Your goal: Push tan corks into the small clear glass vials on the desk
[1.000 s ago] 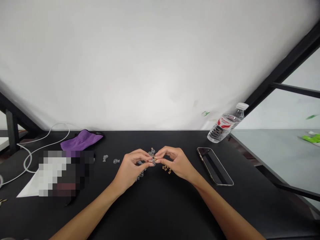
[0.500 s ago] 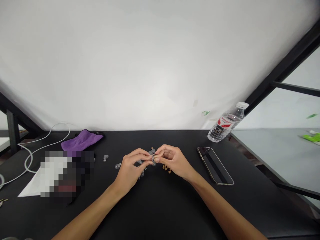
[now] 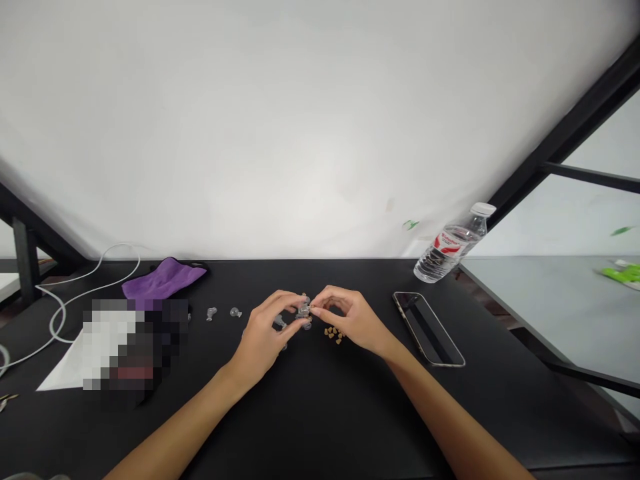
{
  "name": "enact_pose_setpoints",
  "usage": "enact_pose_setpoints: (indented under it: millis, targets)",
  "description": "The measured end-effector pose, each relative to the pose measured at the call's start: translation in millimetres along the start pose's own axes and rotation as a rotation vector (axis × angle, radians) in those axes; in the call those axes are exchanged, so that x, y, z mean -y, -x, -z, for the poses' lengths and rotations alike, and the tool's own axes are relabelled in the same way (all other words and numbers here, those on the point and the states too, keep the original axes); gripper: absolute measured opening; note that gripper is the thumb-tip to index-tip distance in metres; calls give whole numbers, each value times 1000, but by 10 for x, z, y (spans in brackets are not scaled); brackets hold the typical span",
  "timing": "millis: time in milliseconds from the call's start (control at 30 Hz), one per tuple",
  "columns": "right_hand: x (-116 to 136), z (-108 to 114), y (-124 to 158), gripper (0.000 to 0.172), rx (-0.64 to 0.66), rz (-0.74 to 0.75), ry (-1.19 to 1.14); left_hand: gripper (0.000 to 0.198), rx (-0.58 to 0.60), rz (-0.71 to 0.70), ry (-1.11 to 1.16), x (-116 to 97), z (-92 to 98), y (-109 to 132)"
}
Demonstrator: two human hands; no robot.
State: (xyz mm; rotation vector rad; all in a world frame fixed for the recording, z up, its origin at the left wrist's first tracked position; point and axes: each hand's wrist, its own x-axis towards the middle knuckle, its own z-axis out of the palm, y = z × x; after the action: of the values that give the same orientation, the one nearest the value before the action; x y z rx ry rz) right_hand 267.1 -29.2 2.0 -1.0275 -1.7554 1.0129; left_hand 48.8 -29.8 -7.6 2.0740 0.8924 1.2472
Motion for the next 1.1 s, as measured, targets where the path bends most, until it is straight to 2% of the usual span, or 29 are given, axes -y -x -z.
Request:
enact_pose_setpoints:
  millis: [133, 233, 400, 500, 633, 733, 800, 933, 1100]
  targets:
    - [-106, 106, -9, 5, -80, 29, 312, 16, 2, 47, -290, 134, 226, -63]
    - [-201, 166, 0, 3, -81, -2, 475, 26, 6, 162, -553, 290, 452, -91]
    - [-238, 164, 21, 7, -32, -30, 576, 52, 278, 285, -677, 469, 690, -78]
    - [-228, 136, 29, 6, -8, -19, 582, 57, 339, 317, -671, 516, 736, -59]
    - [-236, 123, 32, 6, 5, -22, 589, 54, 363, 320, -587, 558, 804, -34]
    - [-235, 183, 31, 9, 46, -43, 540, 50, 404, 269, -515, 584, 886, -19]
    - [-224, 266, 35, 13, 81, -59, 487, 41, 424, 242, -476, 606, 928, -19]
    - [-206, 456, 55, 17, 169, -81, 431, 20, 379, 254, -461, 644, 904, -47]
    - [-225, 544, 83, 15, 258, -117, 425, 12, 228, 214, -417, 527, 672, -108]
